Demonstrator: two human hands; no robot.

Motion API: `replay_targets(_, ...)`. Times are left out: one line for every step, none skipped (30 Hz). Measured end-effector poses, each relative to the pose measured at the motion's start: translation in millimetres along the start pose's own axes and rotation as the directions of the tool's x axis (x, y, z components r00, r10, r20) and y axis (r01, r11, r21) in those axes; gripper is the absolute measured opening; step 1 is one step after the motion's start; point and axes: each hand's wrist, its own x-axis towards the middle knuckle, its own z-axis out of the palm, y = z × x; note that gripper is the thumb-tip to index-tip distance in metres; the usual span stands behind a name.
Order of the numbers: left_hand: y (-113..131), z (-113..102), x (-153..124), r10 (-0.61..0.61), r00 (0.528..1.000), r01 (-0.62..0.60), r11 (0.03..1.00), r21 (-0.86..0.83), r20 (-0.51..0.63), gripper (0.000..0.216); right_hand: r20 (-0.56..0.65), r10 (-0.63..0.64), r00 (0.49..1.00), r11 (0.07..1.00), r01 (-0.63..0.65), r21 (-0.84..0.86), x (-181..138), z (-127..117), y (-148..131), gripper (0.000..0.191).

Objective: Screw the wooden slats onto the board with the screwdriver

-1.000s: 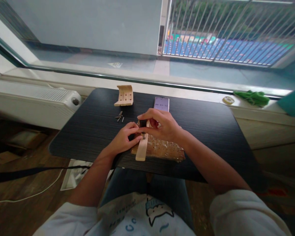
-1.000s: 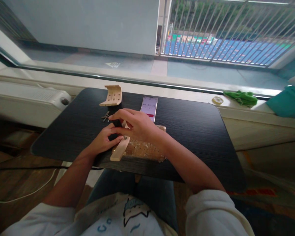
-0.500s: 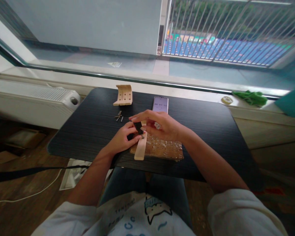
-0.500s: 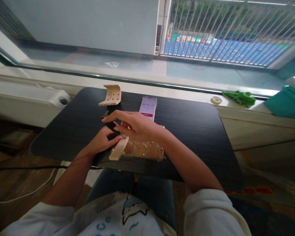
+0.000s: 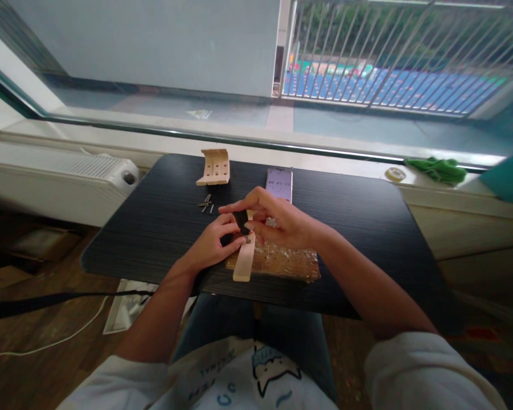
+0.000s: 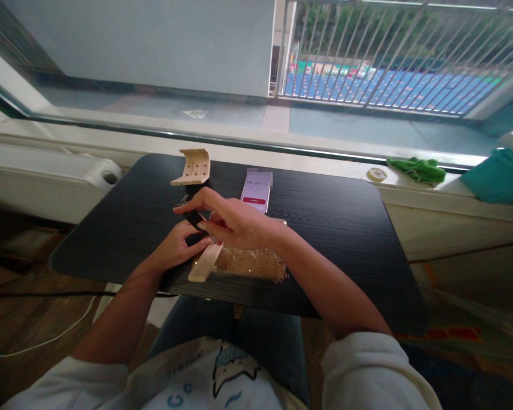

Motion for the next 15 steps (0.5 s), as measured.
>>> replay_targets(0.4,-0.1,0.0,0.001,1.0,-0.001,1.0,-0.003,0.004,0.02,0.002,0.004,1.0,1.0,-0.004,-0.004,0.0,0.2,0.2,0.025)
replay_targets(0.8,-0.3,0.0,0.001,1.0,-0.001,1.0,-0.005,0.008,0.02,0.003,0.007,1.0,1.0,-0.007,-0.006,0.0,0.4,0.3,0.025)
replay_targets(1.2,-0.5,0.0,0.003,1.0,-0.003,1.0,-0.006,0.012,0.02,0.003,0.004,1.0,1.0,-0.004,-0.008,0.1,0.5,0.3,0.025)
replay_targets(1.6,-0.8,-0.1,0.005,1.0,-0.005,1.0,-0.008,0.015,0.02,0.0,-0.006,1.0,1.0,0.006,-0.007,0.2,0.7,0.2,0.025)
replay_targets(1.9,-1.2,-0.1,0.008,1.0,-0.007,1.0,-0.01,0.018,0.019,-0.005,-0.022,1.0,1.0,0.022,-0.006,0.3,0.8,0.1,0.025)
replay_targets(2.3,-1.6,-0.1,0.009,1.0,-0.009,1.0,-0.013,0.018,0.019,-0.009,-0.037,0.999,0.999,0.037,-0.003,0.4,0.8,-0.2,0.024)
replay_targets(2.7,-2.0,0.0,0.01,1.0,-0.009,1.0,-0.017,0.017,0.019,-0.012,-0.049,0.999,0.999,0.049,0.001,0.6,0.8,-0.4,0.024)
replay_targets(3.0,-2.4,0.1,0.009,1.0,-0.008,1.0,-0.019,0.016,0.018,-0.013,-0.053,0.998,0.999,0.054,0.005,0.8,0.6,-0.7,0.023)
replay_targets(3.3,-2.6,0.2,0.007,1.0,-0.007,1.0,-0.02,0.016,0.018,-0.011,-0.051,0.999,0.999,0.051,0.011,0.9,0.4,-1.1,0.023)
replay_targets(3.6,-2.8,0.3,0.006,1.0,-0.005,1.0,-0.019,0.017,0.019,-0.008,-0.044,0.999,0.999,0.045,0.021,1.0,0.3,-1.4,0.022)
replay_targets(3.7,-2.8,0.5,0.006,1.0,-0.006,1.0,-0.019,0.018,0.02,-0.002,-0.033,0.999,0.999,0.034,0.033,1.1,0.2,-1.6,0.022)
replay_targets(3.8,-2.7,0.6,0.006,1.0,-0.005,1.0,-0.017,0.023,0.021,0.001,-0.022,1.0,0.999,0.022,0.047,1.1,0.3,-1.7,0.021)
replay_targets(3.7,-2.5,0.7,0.005,1.0,-0.005,1.0,-0.018,0.029,0.022,0.002,-0.012,1.0,0.998,0.012,0.063,1.1,0.5,-1.7,0.02)
replay_targets(3.5,-2.3,0.8,0.006,0.999,-0.005,1.0,-0.019,0.032,0.023,0.0,-0.002,1.0,0.997,0.002,0.079,1.0,0.8,-1.6,0.02)
replay_targets(3.4,-2.0,0.8,0.005,0.999,-0.004,1.0,-0.022,0.035,0.023,-0.004,0.006,1.0,0.996,-0.005,0.093,0.9,1.2,-1.5,0.02)
